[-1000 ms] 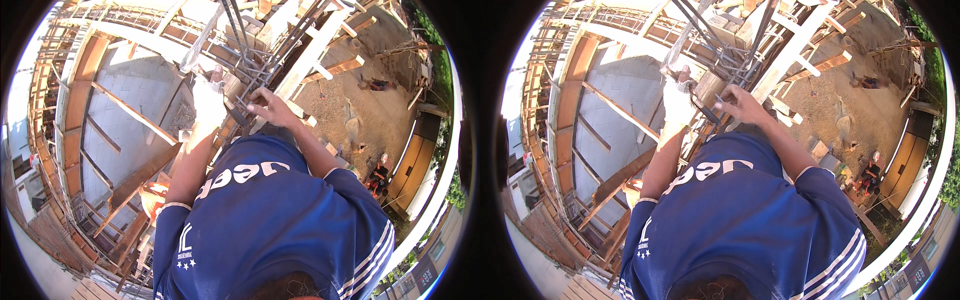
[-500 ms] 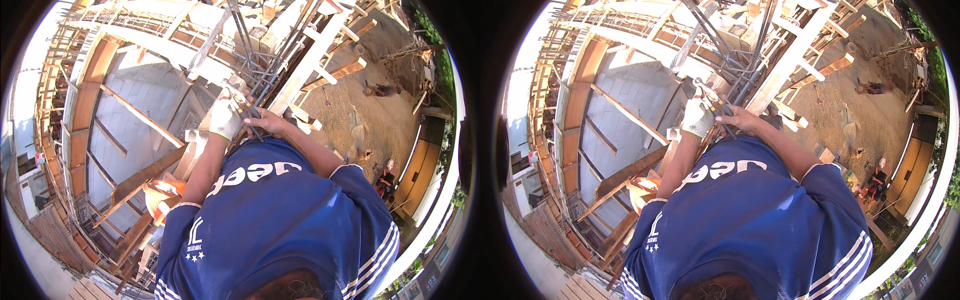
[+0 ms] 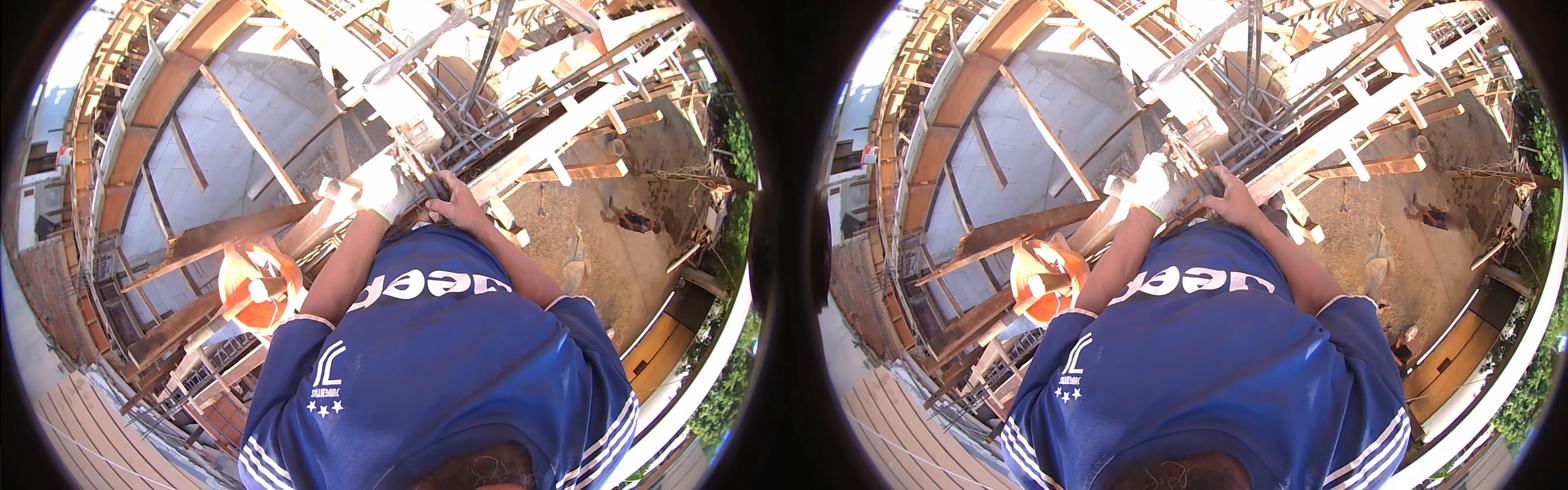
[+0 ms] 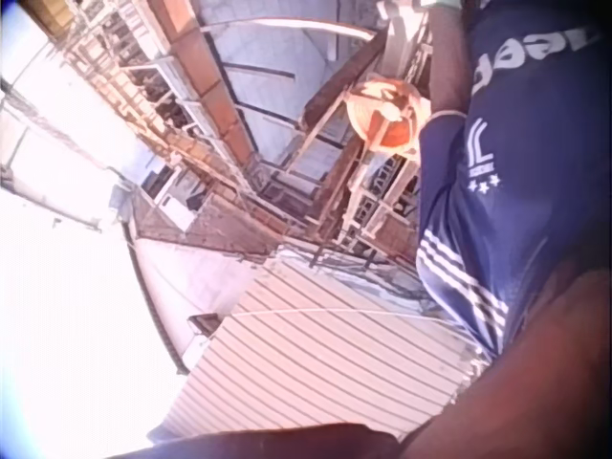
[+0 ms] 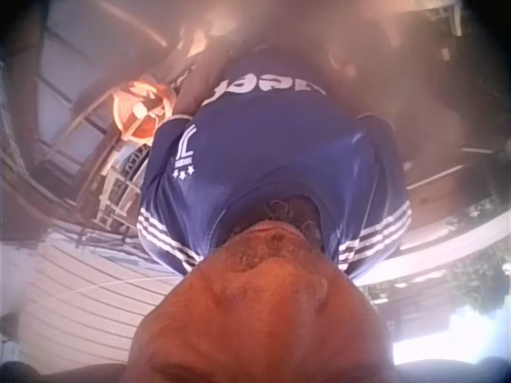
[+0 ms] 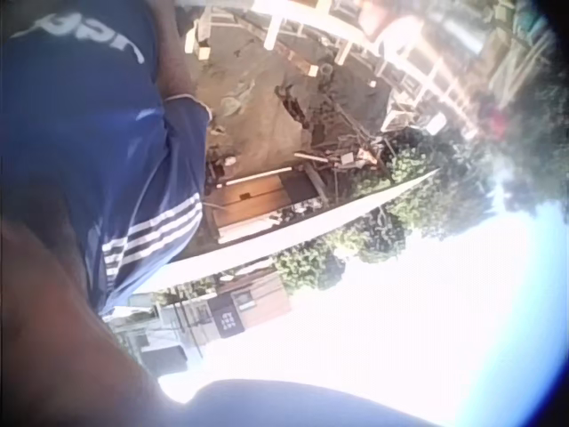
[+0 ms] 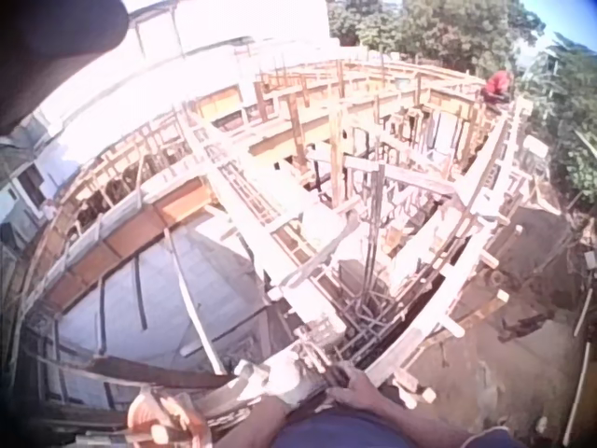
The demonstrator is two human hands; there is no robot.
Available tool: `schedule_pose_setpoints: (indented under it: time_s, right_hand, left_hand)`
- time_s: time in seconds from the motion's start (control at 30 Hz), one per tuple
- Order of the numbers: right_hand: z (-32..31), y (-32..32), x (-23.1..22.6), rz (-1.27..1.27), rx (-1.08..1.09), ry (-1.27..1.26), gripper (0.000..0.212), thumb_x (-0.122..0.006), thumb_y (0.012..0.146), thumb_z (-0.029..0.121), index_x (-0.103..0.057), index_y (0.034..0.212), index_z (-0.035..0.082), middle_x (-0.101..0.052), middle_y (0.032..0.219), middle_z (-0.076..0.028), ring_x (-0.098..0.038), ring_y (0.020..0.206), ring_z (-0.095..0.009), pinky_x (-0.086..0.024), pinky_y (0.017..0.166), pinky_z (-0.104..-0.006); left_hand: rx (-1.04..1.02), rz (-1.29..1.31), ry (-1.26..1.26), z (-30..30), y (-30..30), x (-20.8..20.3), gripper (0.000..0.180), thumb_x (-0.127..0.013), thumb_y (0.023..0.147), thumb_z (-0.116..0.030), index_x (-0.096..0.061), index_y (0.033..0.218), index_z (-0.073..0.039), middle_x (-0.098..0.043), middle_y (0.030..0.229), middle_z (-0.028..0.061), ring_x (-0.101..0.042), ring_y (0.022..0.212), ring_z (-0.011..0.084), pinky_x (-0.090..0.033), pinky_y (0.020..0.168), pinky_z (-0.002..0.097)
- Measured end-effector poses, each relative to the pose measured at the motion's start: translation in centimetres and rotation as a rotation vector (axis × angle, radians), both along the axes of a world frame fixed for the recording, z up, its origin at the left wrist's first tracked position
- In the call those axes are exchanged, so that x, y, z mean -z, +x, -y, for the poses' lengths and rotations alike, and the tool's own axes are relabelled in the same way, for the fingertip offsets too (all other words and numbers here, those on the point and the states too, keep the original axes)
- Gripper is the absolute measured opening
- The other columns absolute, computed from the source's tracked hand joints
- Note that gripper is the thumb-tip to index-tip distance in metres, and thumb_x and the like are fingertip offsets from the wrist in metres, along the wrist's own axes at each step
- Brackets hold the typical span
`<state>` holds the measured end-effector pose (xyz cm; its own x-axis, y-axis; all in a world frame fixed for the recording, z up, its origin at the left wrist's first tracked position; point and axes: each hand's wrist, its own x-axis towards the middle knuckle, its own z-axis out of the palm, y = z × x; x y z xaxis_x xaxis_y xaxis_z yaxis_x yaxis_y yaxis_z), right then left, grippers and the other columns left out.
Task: The person uses pliers and wire to tie metal reinforcing bars together on a construction framework.
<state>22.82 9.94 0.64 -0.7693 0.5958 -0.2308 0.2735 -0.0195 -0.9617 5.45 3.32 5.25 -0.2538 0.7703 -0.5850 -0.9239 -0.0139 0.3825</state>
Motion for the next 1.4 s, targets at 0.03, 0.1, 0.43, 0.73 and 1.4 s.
schedule_pose_setpoints:
  time_s: [0.03,0.1,0.43,0.73,1.4]
  right_hand:
    - [-0.2,-0.1,-0.6,-0.034,-0.034,-0.083,0.059,-0.068,0.076,0.019,-0.051,0.127,-0.006,-0.064,0.101,-0.024,-0.063,0.094,-0.032,-0.050,0.083,-0.0387]
    - [-0.9,-0.2,-2.2,-0.023,-0.129,-0.276,0.052,-0.061,0.080,0.019,-0.054,0.125,-0.007,-0.062,0.107,-0.027,-0.061,0.100,-0.034,-0.048,0.088,-0.0393]
    - [-0.7,-2.5,-0.6,0.118,-0.244,-0.159,0.023,-0.051,0.099,0.023,-0.055,0.105,0.001,-0.061,0.068,-0.008,-0.061,0.059,-0.016,-0.048,0.053,-0.0307]
    - [-0.9,-1.5,-1.9,-0.043,-0.186,-0.225,0.044,-0.057,0.099,0.028,-0.051,0.134,0.002,-0.066,0.082,-0.008,-0.063,0.076,-0.017,-0.052,0.073,-0.0323]
    - [-2.3,0.7,-5.7,-0.648,0.132,-0.647,0.048,-0.058,0.097,0.012,-0.044,0.143,0.006,-0.065,0.118,-0.011,-0.062,0.107,-0.023,-0.053,0.092,-0.0417]
  left_hand:
    - [-0.014,0.076,-0.024,0.6,-0.2,-0.4,0.023,-0.047,0.096,-0.022,-0.057,0.110,-0.006,-0.063,0.103,0.0112,-0.061,0.092,0.0281,-0.051,0.084,0.0483]
    - [0.024,0.054,0.025,1.7,-0.8,0.9,0.026,-0.050,0.092,-0.017,-0.057,0.114,-0.005,-0.063,0.103,0.0111,-0.062,0.091,0.0273,-0.052,0.084,0.0481]
    - [0.089,-0.600,-0.286,2.4,-1.4,3.1,0.018,-0.056,0.090,0.001,-0.060,0.108,0.002,-0.064,0.093,0.0092,-0.063,0.073,0.0160,-0.052,0.063,0.0274]
    - [0.220,-1.279,-0.164,2.4,-4.3,4.8,0.010,-0.061,0.091,-0.005,-0.064,0.099,0.001,-0.065,0.084,0.0055,-0.061,0.069,0.0124,-0.049,0.061,0.0258]
    - [0.263,-0.857,-0.049,3.4,-3.0,-6.9,0.016,-0.061,0.093,-0.017,-0.060,0.102,-0.003,-0.050,0.070,-0.0018,-0.044,0.054,0.0068,-0.035,0.051,0.0202]
